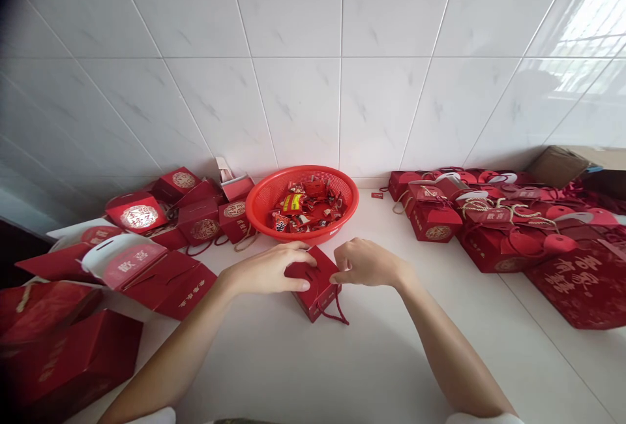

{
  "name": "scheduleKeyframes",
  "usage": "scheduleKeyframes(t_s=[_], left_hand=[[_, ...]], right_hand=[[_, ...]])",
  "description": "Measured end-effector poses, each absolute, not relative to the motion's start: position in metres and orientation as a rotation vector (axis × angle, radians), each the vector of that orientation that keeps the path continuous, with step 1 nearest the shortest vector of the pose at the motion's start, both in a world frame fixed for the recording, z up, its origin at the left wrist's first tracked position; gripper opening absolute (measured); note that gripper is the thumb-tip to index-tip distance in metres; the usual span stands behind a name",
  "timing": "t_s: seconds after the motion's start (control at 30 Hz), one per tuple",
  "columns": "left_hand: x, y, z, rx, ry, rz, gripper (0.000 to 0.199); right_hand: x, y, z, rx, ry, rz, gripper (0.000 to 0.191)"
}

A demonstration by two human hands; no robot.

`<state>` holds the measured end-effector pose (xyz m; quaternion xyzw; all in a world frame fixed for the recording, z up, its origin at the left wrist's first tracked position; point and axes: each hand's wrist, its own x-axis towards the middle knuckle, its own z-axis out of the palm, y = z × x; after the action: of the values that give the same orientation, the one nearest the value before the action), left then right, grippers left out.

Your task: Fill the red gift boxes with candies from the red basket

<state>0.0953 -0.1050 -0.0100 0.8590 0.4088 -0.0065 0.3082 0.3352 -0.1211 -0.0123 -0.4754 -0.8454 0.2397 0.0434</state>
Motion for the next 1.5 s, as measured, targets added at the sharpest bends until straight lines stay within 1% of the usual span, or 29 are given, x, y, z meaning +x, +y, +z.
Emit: scheduleKeyframes(t_s=[0.1,0.17,0.33,0.43,0.67,0.8,0.9,1.0,1.1,1.2,1.33,1.5], left_hand=[[0.095,-0.109,-0.008,2.265,1.144,-0.062,0.045],[0.095,-0.113,-0.008,2.268,1.178,-0.070,0.041],[0.097,-0.118,-0.008,2.213,1.299,-0.049,0.035],[0.097,-0.116,-0.009,2.170,1.328,-0.063,0.035],[0.092,-0.105,-0.010,2.111,1.369,-0.095,0.042],[0.092,-0.104,-0.008,2.109,1.386,-0.124,0.043],[0.092,-0.104,-0.006,2.127,1.381,-0.131,0.041],[0.092,-0.104,-0.003,2.168,1.367,-0.117,0.041],[0.092,-0.104,-0.003,2.199,1.357,-0.129,0.041],[0.090,-0.104,-0.003,2.217,1.333,-0.111,0.038],[0.089,-0.105,-0.002,2.201,1.281,-0.012,0.032],[0.089,-0.107,0.011,1.892,1.142,0.384,0.038]], right_hand=[[0.338,-0.122,-0.014,-1.551,-2.693,0.782,0.030],[0.335,-0.122,-0.018,-1.581,-2.753,0.821,0.030],[0.325,-0.121,-0.027,-1.531,-2.801,0.816,0.017],[0.321,-0.119,-0.031,-1.530,-2.759,0.796,0.014],[0.317,-0.114,-0.042,-1.607,-2.497,0.869,0.005],[0.318,-0.111,-0.044,-1.516,-2.369,1.018,0.017],[0.321,-0.109,-0.042,-1.443,-2.194,1.242,0.018],[0.325,-0.110,-0.034,-1.200,-1.935,1.557,0.015],[0.325,-0.114,-0.026,-0.939,-1.766,1.732,0.025],[0.324,-0.119,-0.021,-0.844,-1.722,1.759,0.033],[0.322,-0.124,-0.017,-0.767,-1.709,1.751,0.037],[0.323,-0.128,-0.010,-0.766,-1.714,1.669,0.036]])
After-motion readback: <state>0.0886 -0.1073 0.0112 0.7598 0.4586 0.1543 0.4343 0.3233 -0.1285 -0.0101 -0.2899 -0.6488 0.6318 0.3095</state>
